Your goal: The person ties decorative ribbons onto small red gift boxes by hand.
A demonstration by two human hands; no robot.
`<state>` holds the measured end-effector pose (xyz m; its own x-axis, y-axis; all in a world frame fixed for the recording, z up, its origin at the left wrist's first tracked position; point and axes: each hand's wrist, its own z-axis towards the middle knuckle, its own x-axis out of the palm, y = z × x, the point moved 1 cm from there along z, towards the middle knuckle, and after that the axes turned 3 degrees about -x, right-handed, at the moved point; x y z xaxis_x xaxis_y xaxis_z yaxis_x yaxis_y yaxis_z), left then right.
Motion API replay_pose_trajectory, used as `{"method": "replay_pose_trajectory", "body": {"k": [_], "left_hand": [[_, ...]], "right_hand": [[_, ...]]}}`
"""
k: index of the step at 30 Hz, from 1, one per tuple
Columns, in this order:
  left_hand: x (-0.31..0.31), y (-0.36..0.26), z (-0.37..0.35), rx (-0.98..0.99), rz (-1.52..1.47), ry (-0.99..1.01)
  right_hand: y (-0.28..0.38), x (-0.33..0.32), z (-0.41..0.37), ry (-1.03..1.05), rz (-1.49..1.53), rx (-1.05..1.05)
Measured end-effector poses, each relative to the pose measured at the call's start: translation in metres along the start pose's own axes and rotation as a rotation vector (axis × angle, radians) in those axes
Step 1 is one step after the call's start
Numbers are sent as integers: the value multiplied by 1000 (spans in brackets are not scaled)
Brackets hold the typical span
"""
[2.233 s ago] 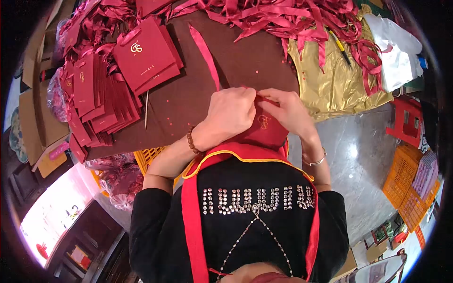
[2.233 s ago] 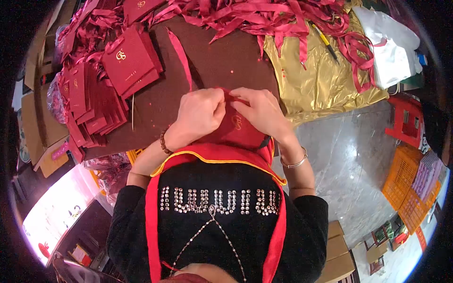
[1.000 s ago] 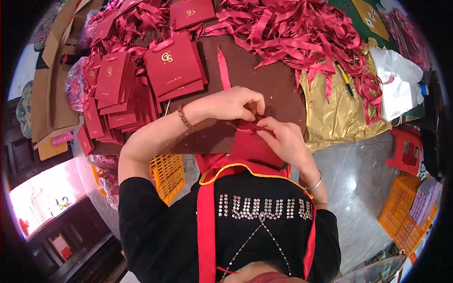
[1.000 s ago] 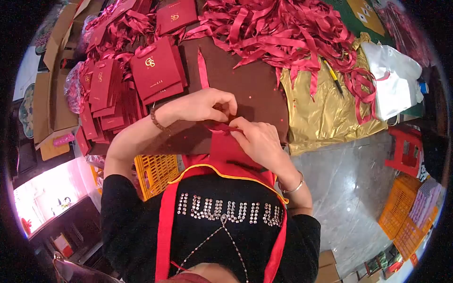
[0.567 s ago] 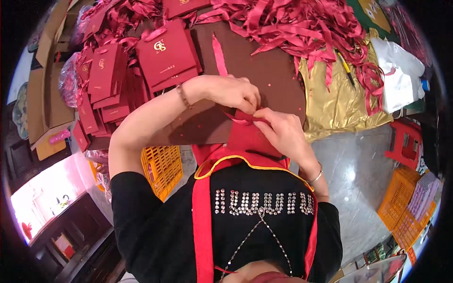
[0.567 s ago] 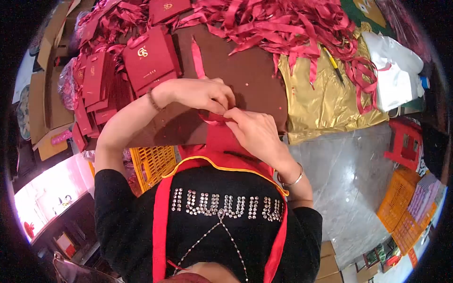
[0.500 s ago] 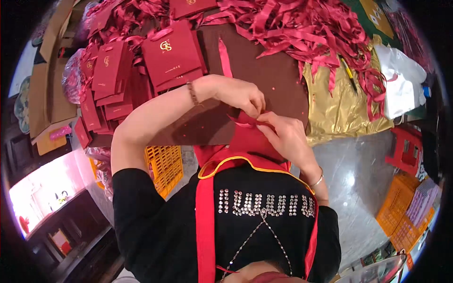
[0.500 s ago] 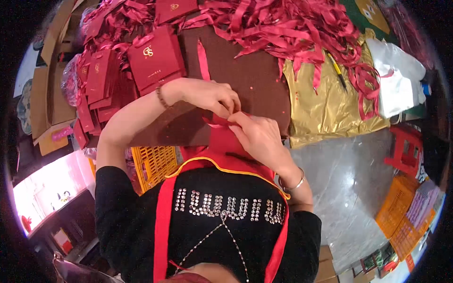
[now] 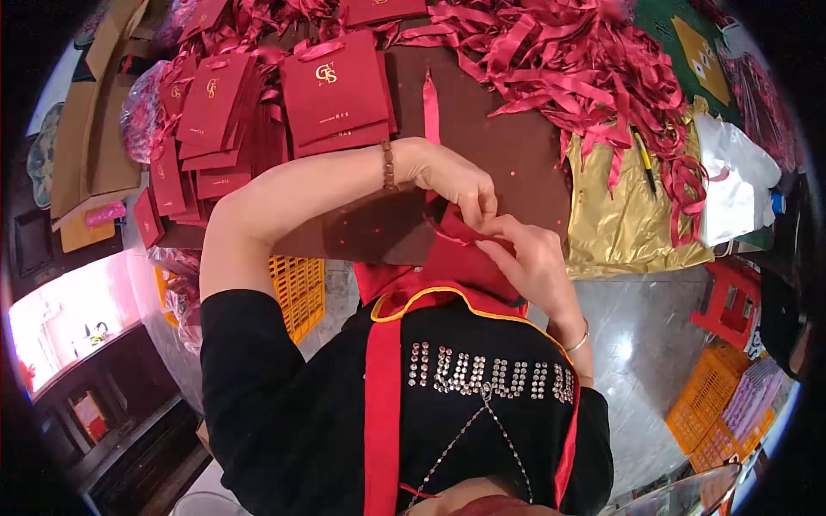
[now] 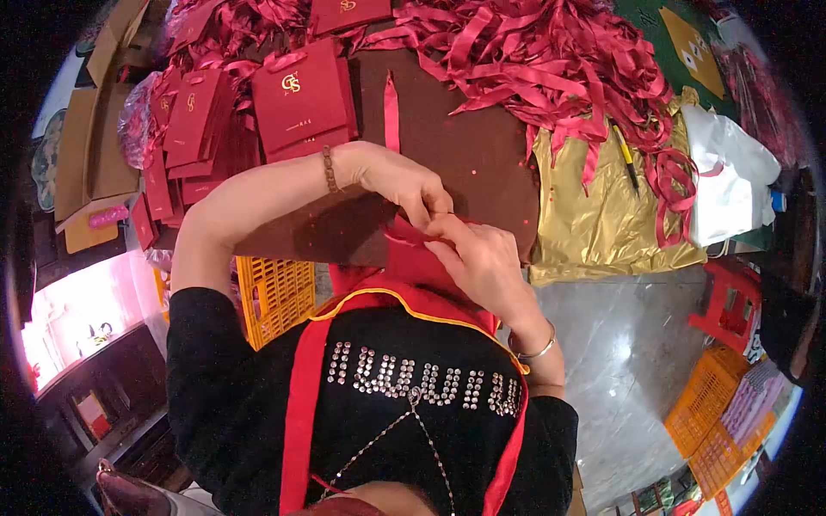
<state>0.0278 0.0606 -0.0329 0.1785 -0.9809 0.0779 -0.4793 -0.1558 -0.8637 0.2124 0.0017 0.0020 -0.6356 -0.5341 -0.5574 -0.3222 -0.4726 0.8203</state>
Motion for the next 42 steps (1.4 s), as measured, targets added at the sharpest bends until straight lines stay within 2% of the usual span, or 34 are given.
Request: {"method": "replay_pose_trajectory", "body": {"k": [1,3,5,7,9,11,13,14,15,17,18,19,21,23,24,25,27,28,29,31,32,34,35,37,38,39,41,42], "left_hand": [[5,4,2,5,2,5],[14,14,7,173,-289,-248],[11,17,7,171,-332,-252],[4,13,7,278,-245,-368],[-4,6,1,225,-224,-591],[-18,7,-3,326,-361,-725],[-22,-5,-14,290,-526,-874],[-23,-3,-19,260,-399,-871],[-20,0,-21,261,-396,-867],[-3,5,-23,157,-422,-894],[7,5,-27,66,-310,-851],[21,8,-27,120,-355,-811],[51,27,-28,54,-181,-882],[75,16,-37,-53,48,-892],[88,24,-37,-9,287,-1056],[90,22,-45,-7,285,-1051],[93,22,-67,-199,232,-823],[99,26,-76,-74,205,-952],[102,26,-87,-75,205,-952],[106,19,-111,-104,-117,-922],[109,13,-122,-105,-118,-923],[117,5,-138,-150,-588,-922],[120,7,-137,-150,-589,-922],[126,9,-132,222,-675,-795],[117,12,-131,329,-468,-631],[118,11,-125,332,-466,-628],[119,3,-107,595,-727,-686],[118,1,-102,651,-830,-664]], "right_hand": [[-2,-1,0,11,28,17],[-6,-3,1,41,50,64],[-9,-3,2,73,74,112],[-10,-1,2,83,176,-48],[-5,-2,5,142,166,6],[-7,-1,7,201,148,75],[-12,-1,10,192,157,115],[-16,-1,11,183,164,152],[-20,0,12,178,162,154],[-31,5,11,55,206,182],[-35,5,10,44,196,175],[-39,6,9,40,197,181],[-42,5,8,-49,-26,15],[-41,6,7,-34,32,84],[-41,6,7,-17,88,144],[-43,6,6,-17,88,149],[-47,7,5,-34,61,149],[-48,8,5,-33,61,149],[-50,8,4,-20,56,175],[-52,10,4,-6,53,202],[-52,10,4,-1,28,197],[-53,13,4,7,3,192],[-53,14,4,-7,17,185],[-53,15,4,-21,30,178],[-53,14,3,-10,-125,117],[-52,13,3,0,-282,56],[-45,4,-2,-20,-341,105],[-42,-1,-5,-41,-395,153]]}}
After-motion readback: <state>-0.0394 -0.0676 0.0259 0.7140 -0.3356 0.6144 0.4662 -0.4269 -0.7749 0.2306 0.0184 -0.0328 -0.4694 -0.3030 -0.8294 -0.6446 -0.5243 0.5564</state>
